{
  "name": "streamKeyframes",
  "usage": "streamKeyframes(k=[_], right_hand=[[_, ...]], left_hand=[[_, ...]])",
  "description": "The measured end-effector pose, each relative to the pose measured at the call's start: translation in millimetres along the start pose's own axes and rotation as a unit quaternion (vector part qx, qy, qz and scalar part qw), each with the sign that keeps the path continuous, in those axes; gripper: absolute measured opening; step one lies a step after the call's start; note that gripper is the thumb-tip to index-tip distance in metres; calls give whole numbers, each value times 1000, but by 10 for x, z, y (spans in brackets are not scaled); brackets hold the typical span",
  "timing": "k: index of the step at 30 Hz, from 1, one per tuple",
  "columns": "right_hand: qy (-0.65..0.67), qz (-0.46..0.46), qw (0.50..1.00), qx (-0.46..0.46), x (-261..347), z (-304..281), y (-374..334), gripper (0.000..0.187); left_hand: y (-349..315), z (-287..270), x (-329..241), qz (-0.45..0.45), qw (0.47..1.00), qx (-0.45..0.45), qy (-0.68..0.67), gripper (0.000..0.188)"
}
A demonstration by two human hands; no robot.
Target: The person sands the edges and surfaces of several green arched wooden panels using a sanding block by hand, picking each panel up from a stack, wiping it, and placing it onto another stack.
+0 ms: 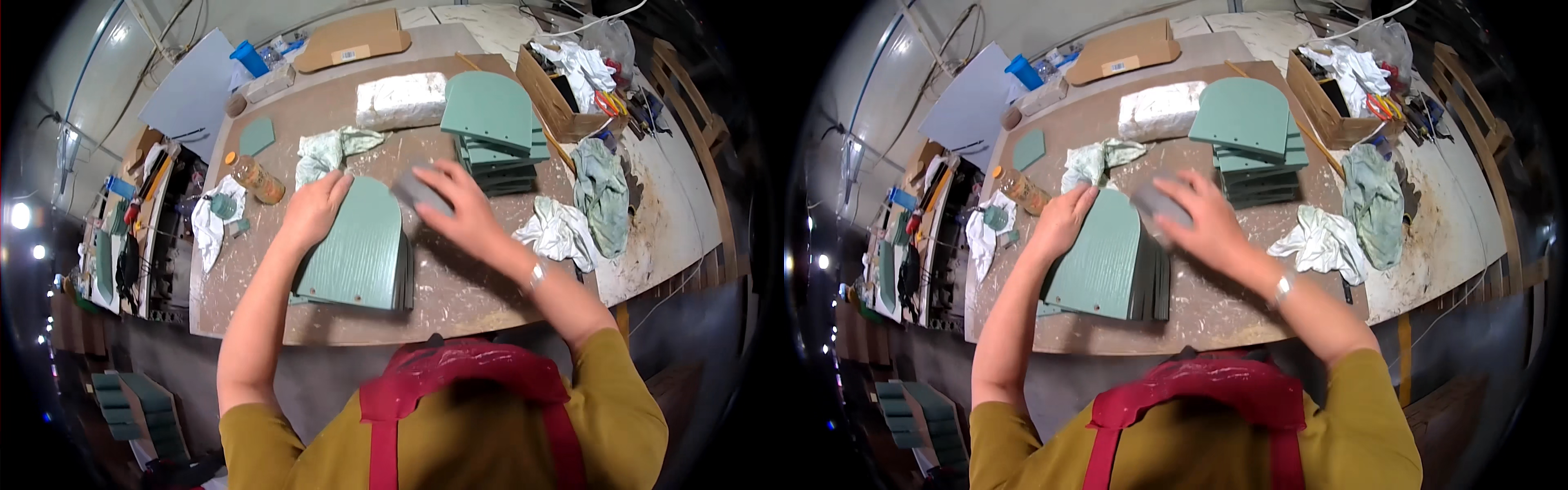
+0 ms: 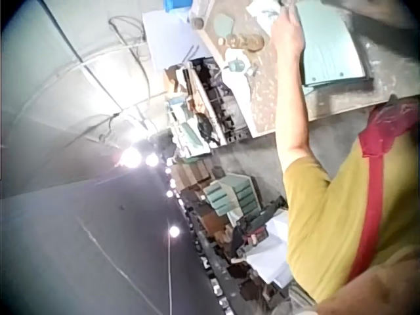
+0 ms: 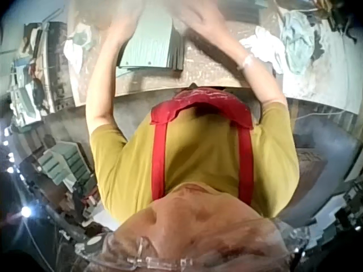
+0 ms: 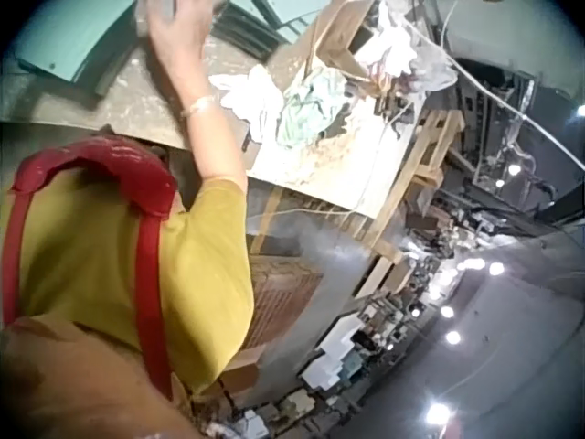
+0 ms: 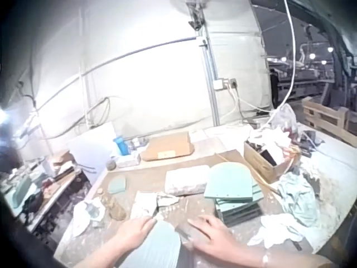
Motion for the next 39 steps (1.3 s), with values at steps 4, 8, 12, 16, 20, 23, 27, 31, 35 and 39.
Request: streamKeyframes(k=[4, 8, 12, 16, 20, 23, 27, 31, 35, 39], right_hand=[[48, -184, 978, 84, 809, -61, -576, 64], [14, -53, 998, -5, 203, 142, -128, 59], [-41, -82, 996, -20, 374, 65, -61, 56], [-30, -130, 987, 85, 924, 66, -609, 53], [19, 42, 998, 34, 178, 292, 206, 51], [14, 36, 999, -12, 167, 250, 152, 50], [-29, -78, 995, 51, 783, -40, -586, 56], [-23, 3, 1000, -15, 326, 241, 95, 48], [-76, 86, 983, 145, 185, 501, 632, 49], [-188, 20, 961, 200, 367, 20, 650, 50]], left_hand=[[19, 68, 58, -8, 1000, -2, -14, 39], [48, 67, -60, 8, 1000, 13, -7, 40], [48, 6, -13, -3, 1000, -17, -8, 42], [30, 71, 28, -9, 1000, -7, -15, 43], [67, 116, -33, -11, 1000, 15, -11, 43], [64, 131, 34, -15, 1000, -5, -15, 43], [-14, 100, 93, -38, 999, 20, 9, 44], [58, 146, 4, -20, 1000, 15, -5, 45], [31, -42, -18, -7, 1000, -20, -23, 38], [-608, -375, -440, 151, 983, -80, -59, 49]])
Point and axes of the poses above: each hand's wrist, its own y-axis towards the middle knuckle, its own z-axis out of the palm, x = y × z, the point moved 7 cm from there along y, towards the middle knuckle, and after that the axes turned 14 degrees about -x, right-handed, at the moved point
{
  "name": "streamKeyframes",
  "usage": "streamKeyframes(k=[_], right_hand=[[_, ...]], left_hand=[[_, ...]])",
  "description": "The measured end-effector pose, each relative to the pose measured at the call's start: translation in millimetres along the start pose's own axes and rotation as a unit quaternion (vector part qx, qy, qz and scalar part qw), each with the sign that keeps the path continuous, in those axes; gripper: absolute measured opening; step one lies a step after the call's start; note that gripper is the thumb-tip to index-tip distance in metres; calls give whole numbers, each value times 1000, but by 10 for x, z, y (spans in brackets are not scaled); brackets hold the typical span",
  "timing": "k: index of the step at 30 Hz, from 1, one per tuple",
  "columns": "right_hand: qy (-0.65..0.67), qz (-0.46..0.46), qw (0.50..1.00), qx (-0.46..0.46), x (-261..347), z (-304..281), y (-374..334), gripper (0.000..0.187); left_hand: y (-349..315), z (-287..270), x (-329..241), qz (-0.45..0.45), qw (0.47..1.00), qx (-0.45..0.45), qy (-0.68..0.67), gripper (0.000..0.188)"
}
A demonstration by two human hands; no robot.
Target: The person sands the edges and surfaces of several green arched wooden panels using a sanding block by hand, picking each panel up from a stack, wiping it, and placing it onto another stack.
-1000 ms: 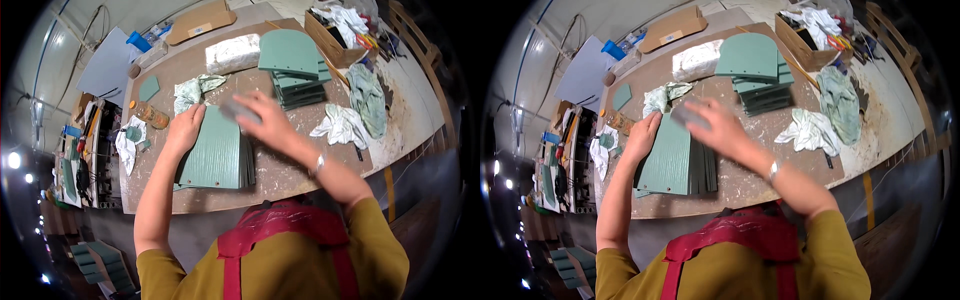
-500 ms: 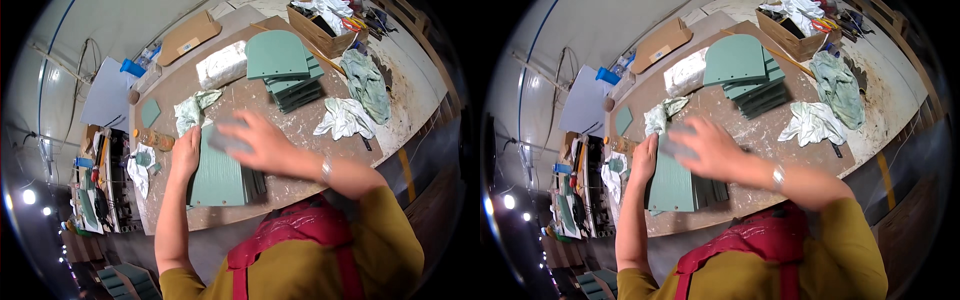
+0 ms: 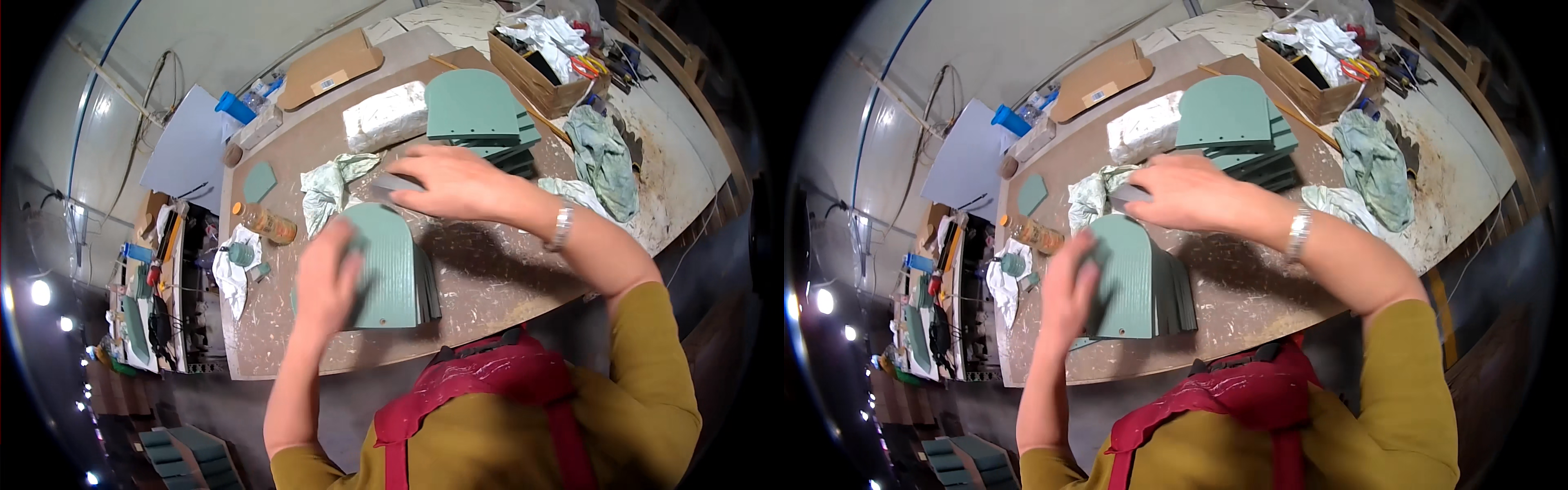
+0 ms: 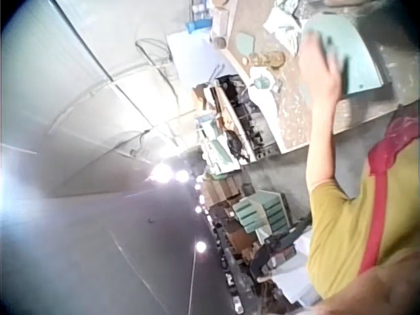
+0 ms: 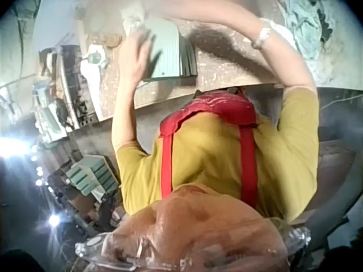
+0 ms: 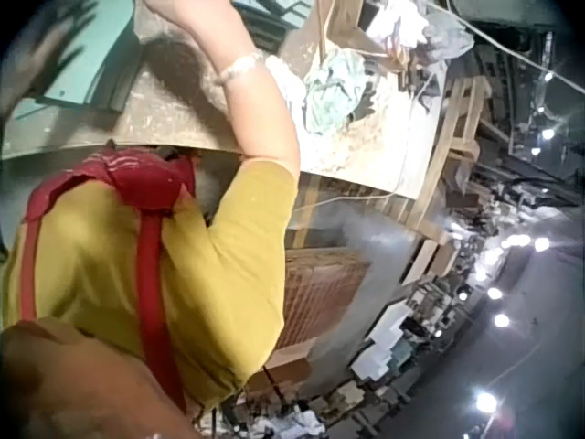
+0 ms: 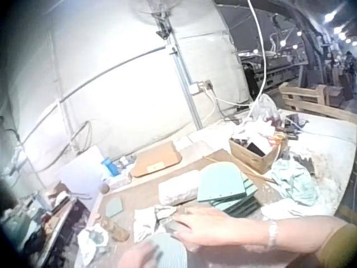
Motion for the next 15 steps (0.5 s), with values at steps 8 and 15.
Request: streamKeyframes(k=[8, 15], right_hand=[[-4, 26, 995, 96, 407, 731, 626, 49], [7, -99, 978, 184, 1216, 852, 527, 49]], left_hand=[[-601, 207, -588, 164, 977, 99, 91, 78], [-709, 208, -545, 150, 979, 22, 134, 70]])
Point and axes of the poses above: each hand's wrist, its own y-axis towards the middle knuckle, its own z-axis out of the palm, x = y × z, the point moved 7 cm from there along y, towards the middle knuckle, and after that the axes turned 14 degrees about -x, right-handed, at the moved point
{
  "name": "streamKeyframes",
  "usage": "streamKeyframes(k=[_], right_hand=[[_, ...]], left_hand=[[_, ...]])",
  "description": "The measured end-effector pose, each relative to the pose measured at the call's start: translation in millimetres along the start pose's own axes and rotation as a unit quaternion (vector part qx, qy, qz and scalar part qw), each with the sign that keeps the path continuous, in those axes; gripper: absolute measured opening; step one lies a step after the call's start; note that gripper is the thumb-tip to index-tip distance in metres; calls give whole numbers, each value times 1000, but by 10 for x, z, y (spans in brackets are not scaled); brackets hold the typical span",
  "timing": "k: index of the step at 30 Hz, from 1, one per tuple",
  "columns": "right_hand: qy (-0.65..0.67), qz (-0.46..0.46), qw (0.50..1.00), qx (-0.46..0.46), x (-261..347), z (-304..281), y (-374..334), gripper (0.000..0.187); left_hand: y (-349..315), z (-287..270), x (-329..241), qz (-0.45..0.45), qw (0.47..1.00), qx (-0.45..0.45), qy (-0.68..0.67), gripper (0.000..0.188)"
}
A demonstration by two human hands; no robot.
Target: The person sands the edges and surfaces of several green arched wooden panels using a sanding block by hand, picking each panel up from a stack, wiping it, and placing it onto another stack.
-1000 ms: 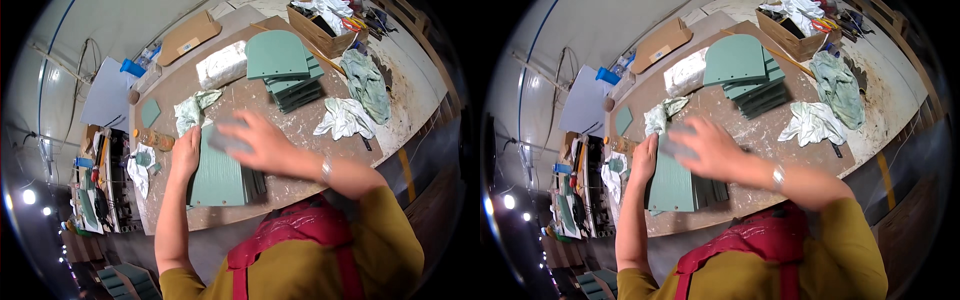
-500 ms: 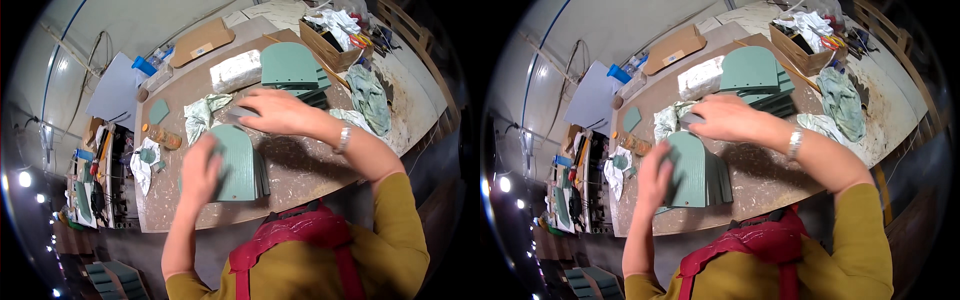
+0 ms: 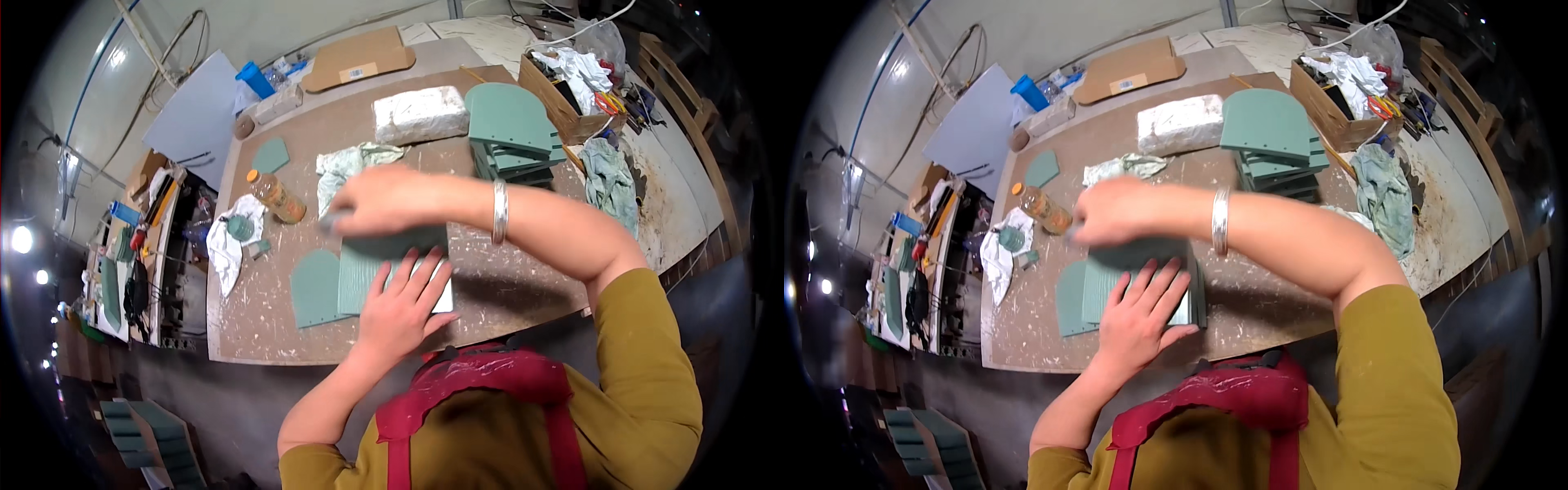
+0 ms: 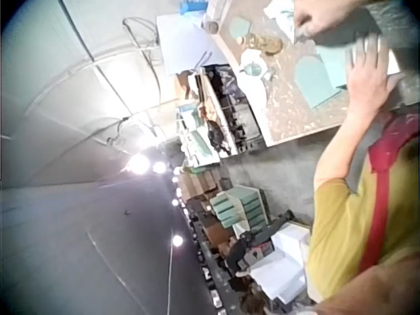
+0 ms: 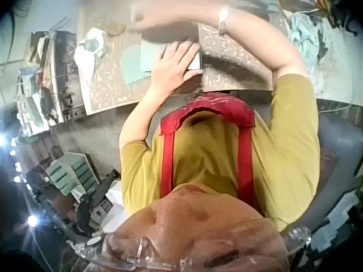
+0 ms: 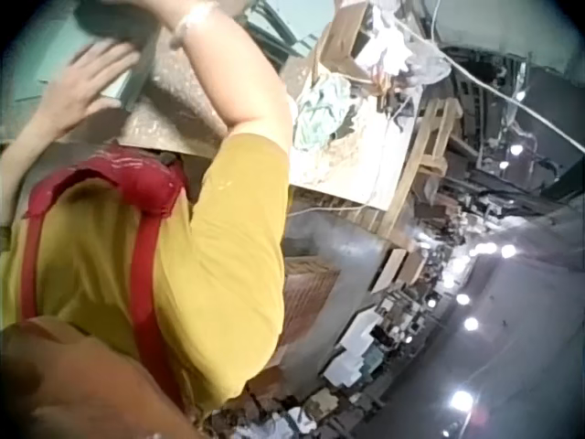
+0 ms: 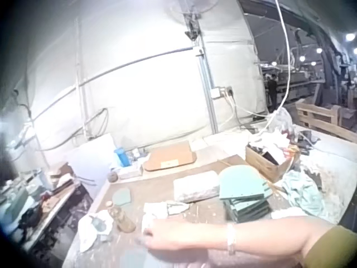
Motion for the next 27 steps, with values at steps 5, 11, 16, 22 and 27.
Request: streamKeyframes(k=[5, 11, 16, 22, 27], right_hand=[[-95, -50, 992, -61, 47, 105, 16, 40], [-132, -154, 974, 100, 556, 234, 34, 36], [-78, -221, 968, 94, 730, 352, -164, 35], [-50, -251, 966, -44, 245, 217, 201, 29], [-7, -317, 942, 107, 922, 449, -301, 38]], left_hand=[[61, -30, -12, -10, 999, -40, -16, 67], [16, -35, -17, -28, 998, -59, -9, 64], [-116, 84, 25, -83, 994, -53, -53, 67], [12, -18, -32, -50, 996, -70, -17, 62], [-69, 18, -18, -56, 997, -44, -4, 67]])
Point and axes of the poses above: each hand's wrist, its own y-axis towards the middle knuckle, its own z-axis out of the palm, x = y × z, the point moved 7 cm from there along y, towards the middle knuckle, and after that the axes turned 14 degrees about -x, right-handed, at the moved point
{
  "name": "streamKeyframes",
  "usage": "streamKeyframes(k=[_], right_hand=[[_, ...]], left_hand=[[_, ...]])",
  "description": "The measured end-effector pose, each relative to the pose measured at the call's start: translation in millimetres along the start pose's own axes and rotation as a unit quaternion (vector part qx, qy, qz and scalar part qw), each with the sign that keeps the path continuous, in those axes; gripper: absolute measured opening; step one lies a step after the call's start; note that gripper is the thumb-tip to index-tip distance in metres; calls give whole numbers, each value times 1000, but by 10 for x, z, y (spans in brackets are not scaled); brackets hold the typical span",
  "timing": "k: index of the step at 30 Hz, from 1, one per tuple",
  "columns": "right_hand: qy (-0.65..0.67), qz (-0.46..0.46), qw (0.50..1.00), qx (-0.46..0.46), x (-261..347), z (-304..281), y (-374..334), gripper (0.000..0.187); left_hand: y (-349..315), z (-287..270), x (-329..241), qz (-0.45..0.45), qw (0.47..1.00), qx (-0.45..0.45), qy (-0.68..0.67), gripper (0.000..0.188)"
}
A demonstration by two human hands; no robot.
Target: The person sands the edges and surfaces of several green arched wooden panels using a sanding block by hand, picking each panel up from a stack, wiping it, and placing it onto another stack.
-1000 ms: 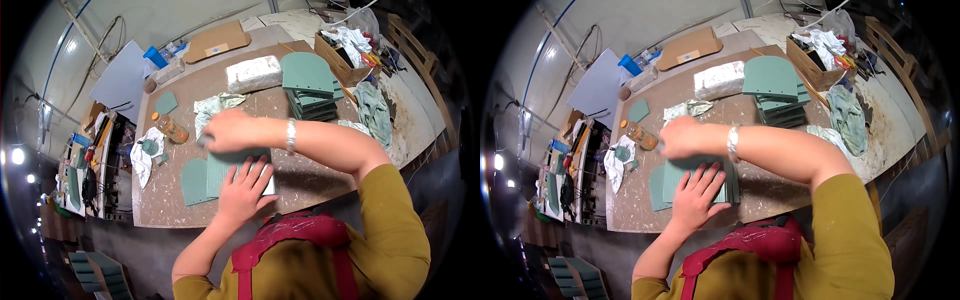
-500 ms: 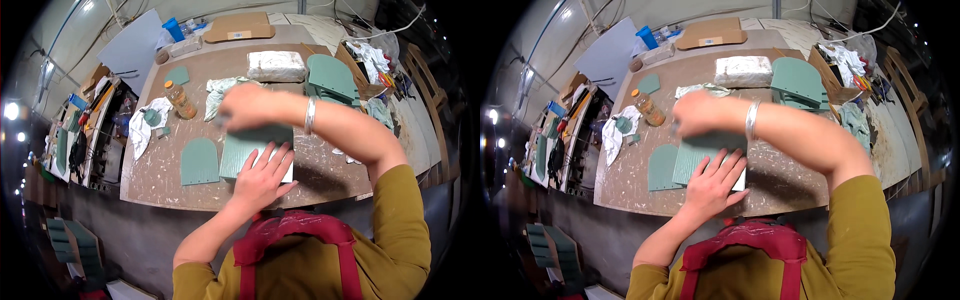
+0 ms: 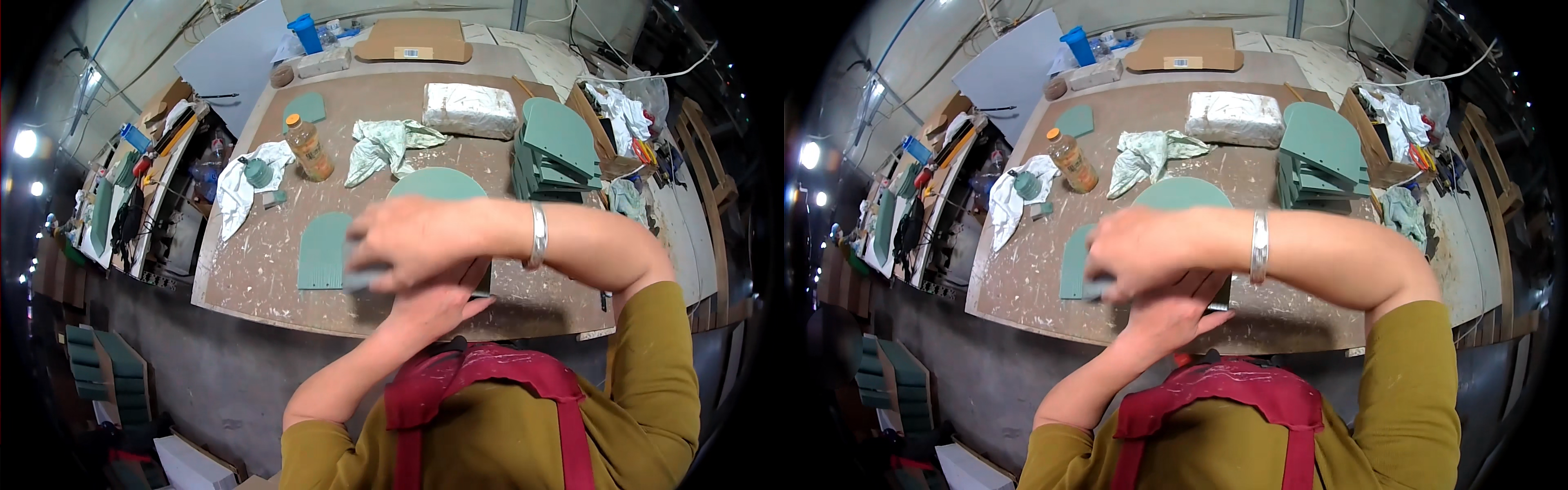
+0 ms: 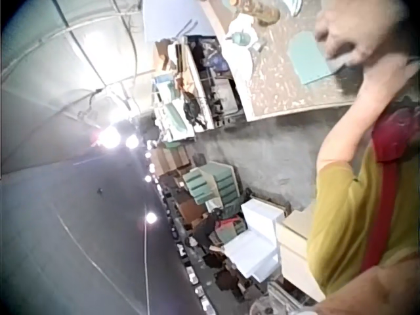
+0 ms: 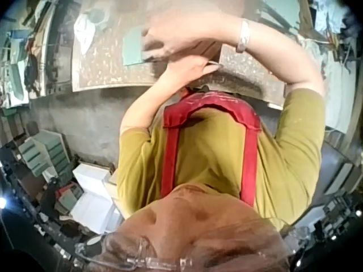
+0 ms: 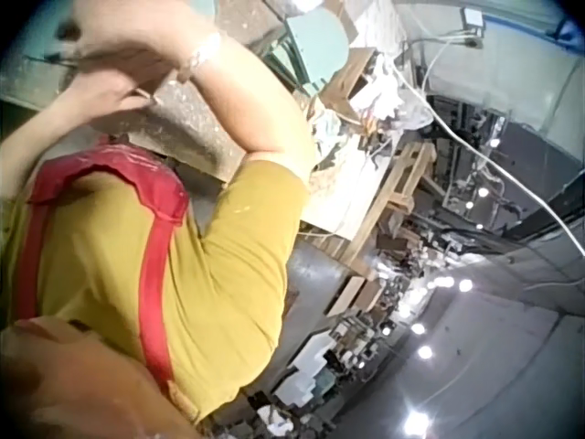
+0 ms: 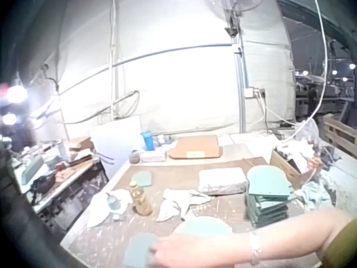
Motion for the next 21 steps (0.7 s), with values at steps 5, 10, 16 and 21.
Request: streamKeyframes(k=[5, 10, 16, 21], right_hand=[[-244, 180, 951, -59, -1171, -504, -242, 36], [-139, 106, 948, -266, -759, -550, -524, 40], [-224, 321, 891, -229, -1420, -680, -1270, 39], [-5, 288, 866, -409, -1007, -675, -1648, 47]], left_hand=[[64, 10, -33, 20, 1000, -13, 11, 71], [62, -34, 9, -4, 1000, -19, 12, 74], [26, -50, -88, 14, 999, -44, 17, 67], [31, -145, -173, 66, 993, -94, 23, 56]])
Point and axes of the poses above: each hand's wrist, its own y-axis towards the middle knuckle, its own z-axis out of the palm, x = y × z, the point moved 7 cm from there along y, towards the middle knuckle, and after that the axes turned 14 degrees about -x, right-handed, at the moved point
